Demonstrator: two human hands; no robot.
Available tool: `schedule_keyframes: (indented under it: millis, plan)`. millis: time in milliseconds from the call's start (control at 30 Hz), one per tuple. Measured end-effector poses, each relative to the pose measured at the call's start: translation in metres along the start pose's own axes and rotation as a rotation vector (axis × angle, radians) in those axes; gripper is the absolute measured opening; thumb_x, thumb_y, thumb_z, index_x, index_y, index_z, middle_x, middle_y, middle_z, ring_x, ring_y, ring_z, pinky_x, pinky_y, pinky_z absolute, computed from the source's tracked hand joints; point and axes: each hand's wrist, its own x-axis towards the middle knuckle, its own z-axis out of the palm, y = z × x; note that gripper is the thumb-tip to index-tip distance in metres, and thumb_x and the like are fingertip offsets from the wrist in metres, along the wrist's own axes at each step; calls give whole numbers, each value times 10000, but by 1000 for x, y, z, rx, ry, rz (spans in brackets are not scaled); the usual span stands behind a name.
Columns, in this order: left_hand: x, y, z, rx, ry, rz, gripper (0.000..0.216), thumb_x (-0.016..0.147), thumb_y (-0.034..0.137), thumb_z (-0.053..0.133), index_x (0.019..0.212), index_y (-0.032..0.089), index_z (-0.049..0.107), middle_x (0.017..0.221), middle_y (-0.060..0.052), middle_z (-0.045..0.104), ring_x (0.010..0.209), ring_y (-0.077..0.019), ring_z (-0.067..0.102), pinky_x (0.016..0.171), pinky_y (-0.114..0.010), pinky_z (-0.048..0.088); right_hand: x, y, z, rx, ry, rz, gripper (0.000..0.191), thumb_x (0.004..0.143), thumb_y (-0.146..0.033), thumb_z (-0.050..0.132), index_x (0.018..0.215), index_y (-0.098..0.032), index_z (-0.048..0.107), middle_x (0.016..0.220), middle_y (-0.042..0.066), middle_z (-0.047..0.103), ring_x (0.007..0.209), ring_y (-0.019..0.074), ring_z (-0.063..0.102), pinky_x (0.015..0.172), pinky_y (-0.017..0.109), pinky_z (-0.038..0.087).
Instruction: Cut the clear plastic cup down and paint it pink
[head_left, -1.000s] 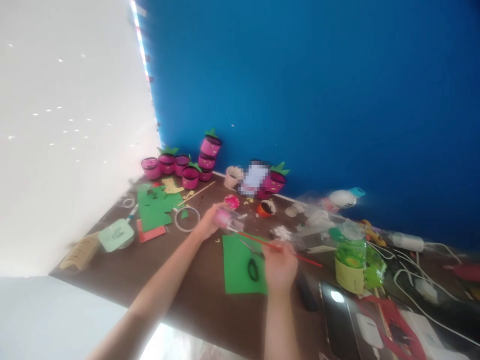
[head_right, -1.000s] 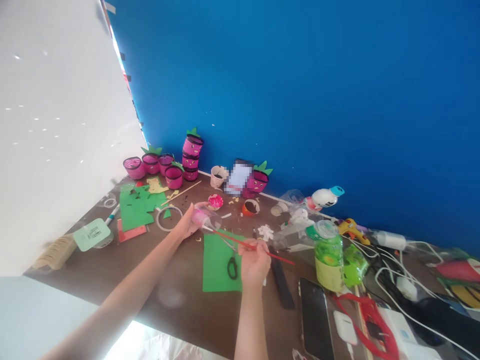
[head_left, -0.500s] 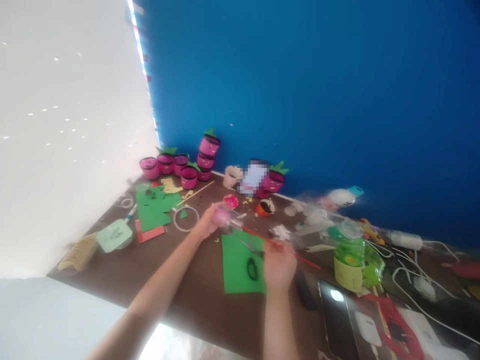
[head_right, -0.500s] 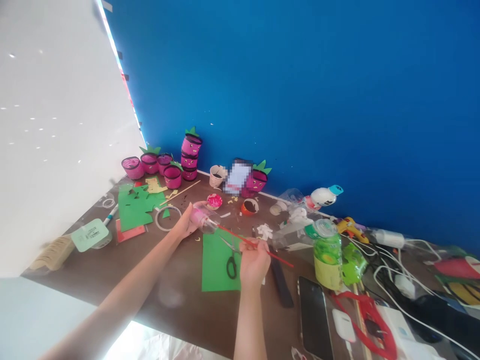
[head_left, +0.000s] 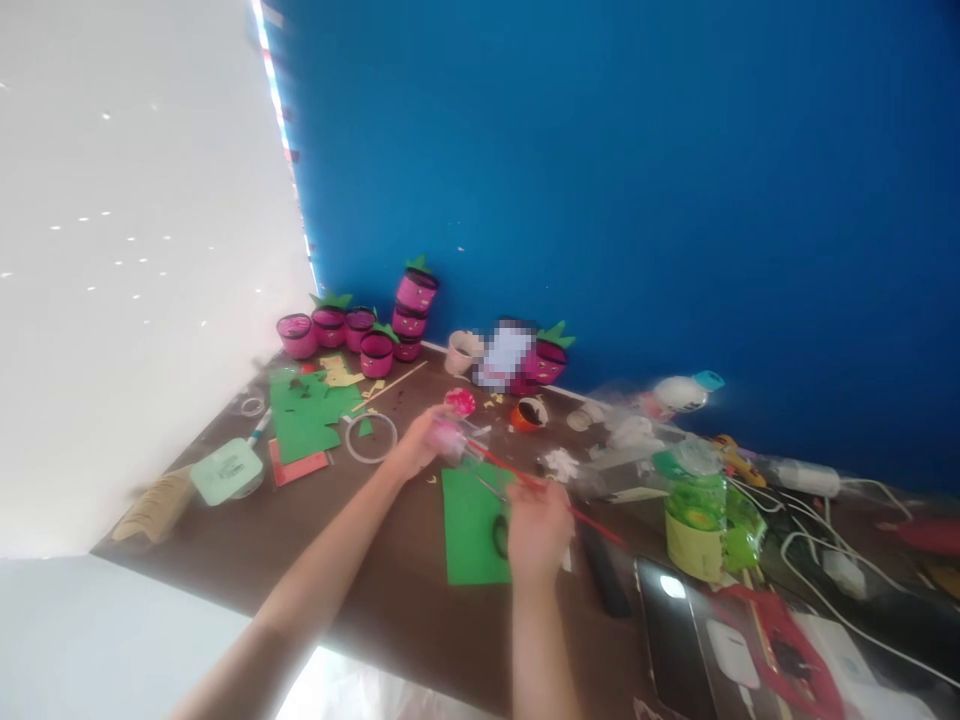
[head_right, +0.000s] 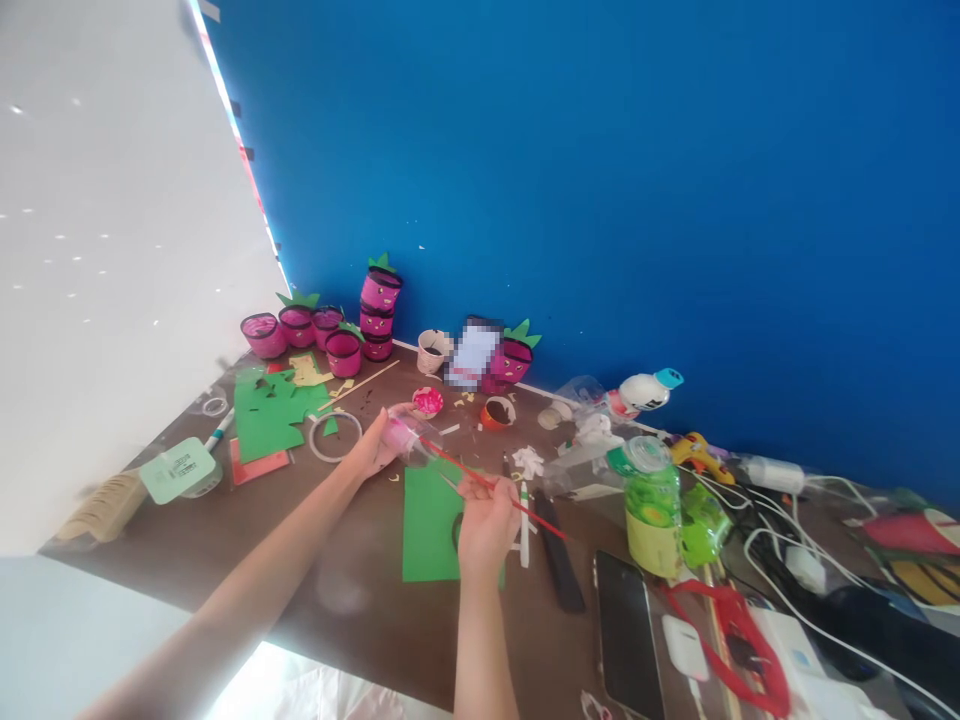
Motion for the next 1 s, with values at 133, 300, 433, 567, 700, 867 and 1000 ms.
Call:
schedule_keyframes:
  millis: [133,300,433,567,700,867,1000]
  plan:
    - [-1,4,4,-31,22,8,416,719,465,610,1003,162,586,876,-71,653,776,-199,610,693,-304,450,1,1,-6,79,63,23,150,683,-303,561,666,-181,475,575,-26,564,532,106,548,500,242,430]
    - [-1,4,5,-56,43,7,442,707,476,621,1011,157,584,874,-73,654,779,-195,604,707,-308,450,-1,5,-6,56,95,18,136,694,-296,549,672,-179,482,572,-25,571,550,110,566,514,242,443]
    - [0,2,1,-11,24,11,437,719,473,609,1021,158,586,882,-75,652,808,-209,610,697,-304,455,-4,5,-1,67,69,58,151,699,-316,550,684,-178,491,591,-18,586,564,114,577,533,254,454]
    - [0,4,1,-62,7,37,458,731,500,587,1040,162,579,950,-89,653,854,-212,611,752,-328,460,-3,3,-7,149,126,43,126,663,-279,559,658,-185,476,564,-37,571,539,95,555,501,222,431]
    - [-1,5,5,-67,39,31,452,728,488,597,1036,158,575,964,-94,652,871,-218,607,782,-343,451,-6,6,-4,71,99,41,142,699,-303,544,659,-186,475,568,-25,574,546,107,559,515,243,442]
    - [-1,5,5,-59,49,32,458,727,500,590,1031,158,569,946,-87,650,827,-206,601,737,-319,444,-10,8,0,114,105,76,135,689,-298,565,658,-187,496,588,-19,575,569,116,555,521,256,441]
    - [0,6,2,-67,20,61,468,748,526,551,1033,155,573,946,-89,645,808,-191,598,726,-299,437,-7,8,-7,113,112,43,136,671,-292,564,636,-187,485,566,-31,548,538,103,535,494,241,426]
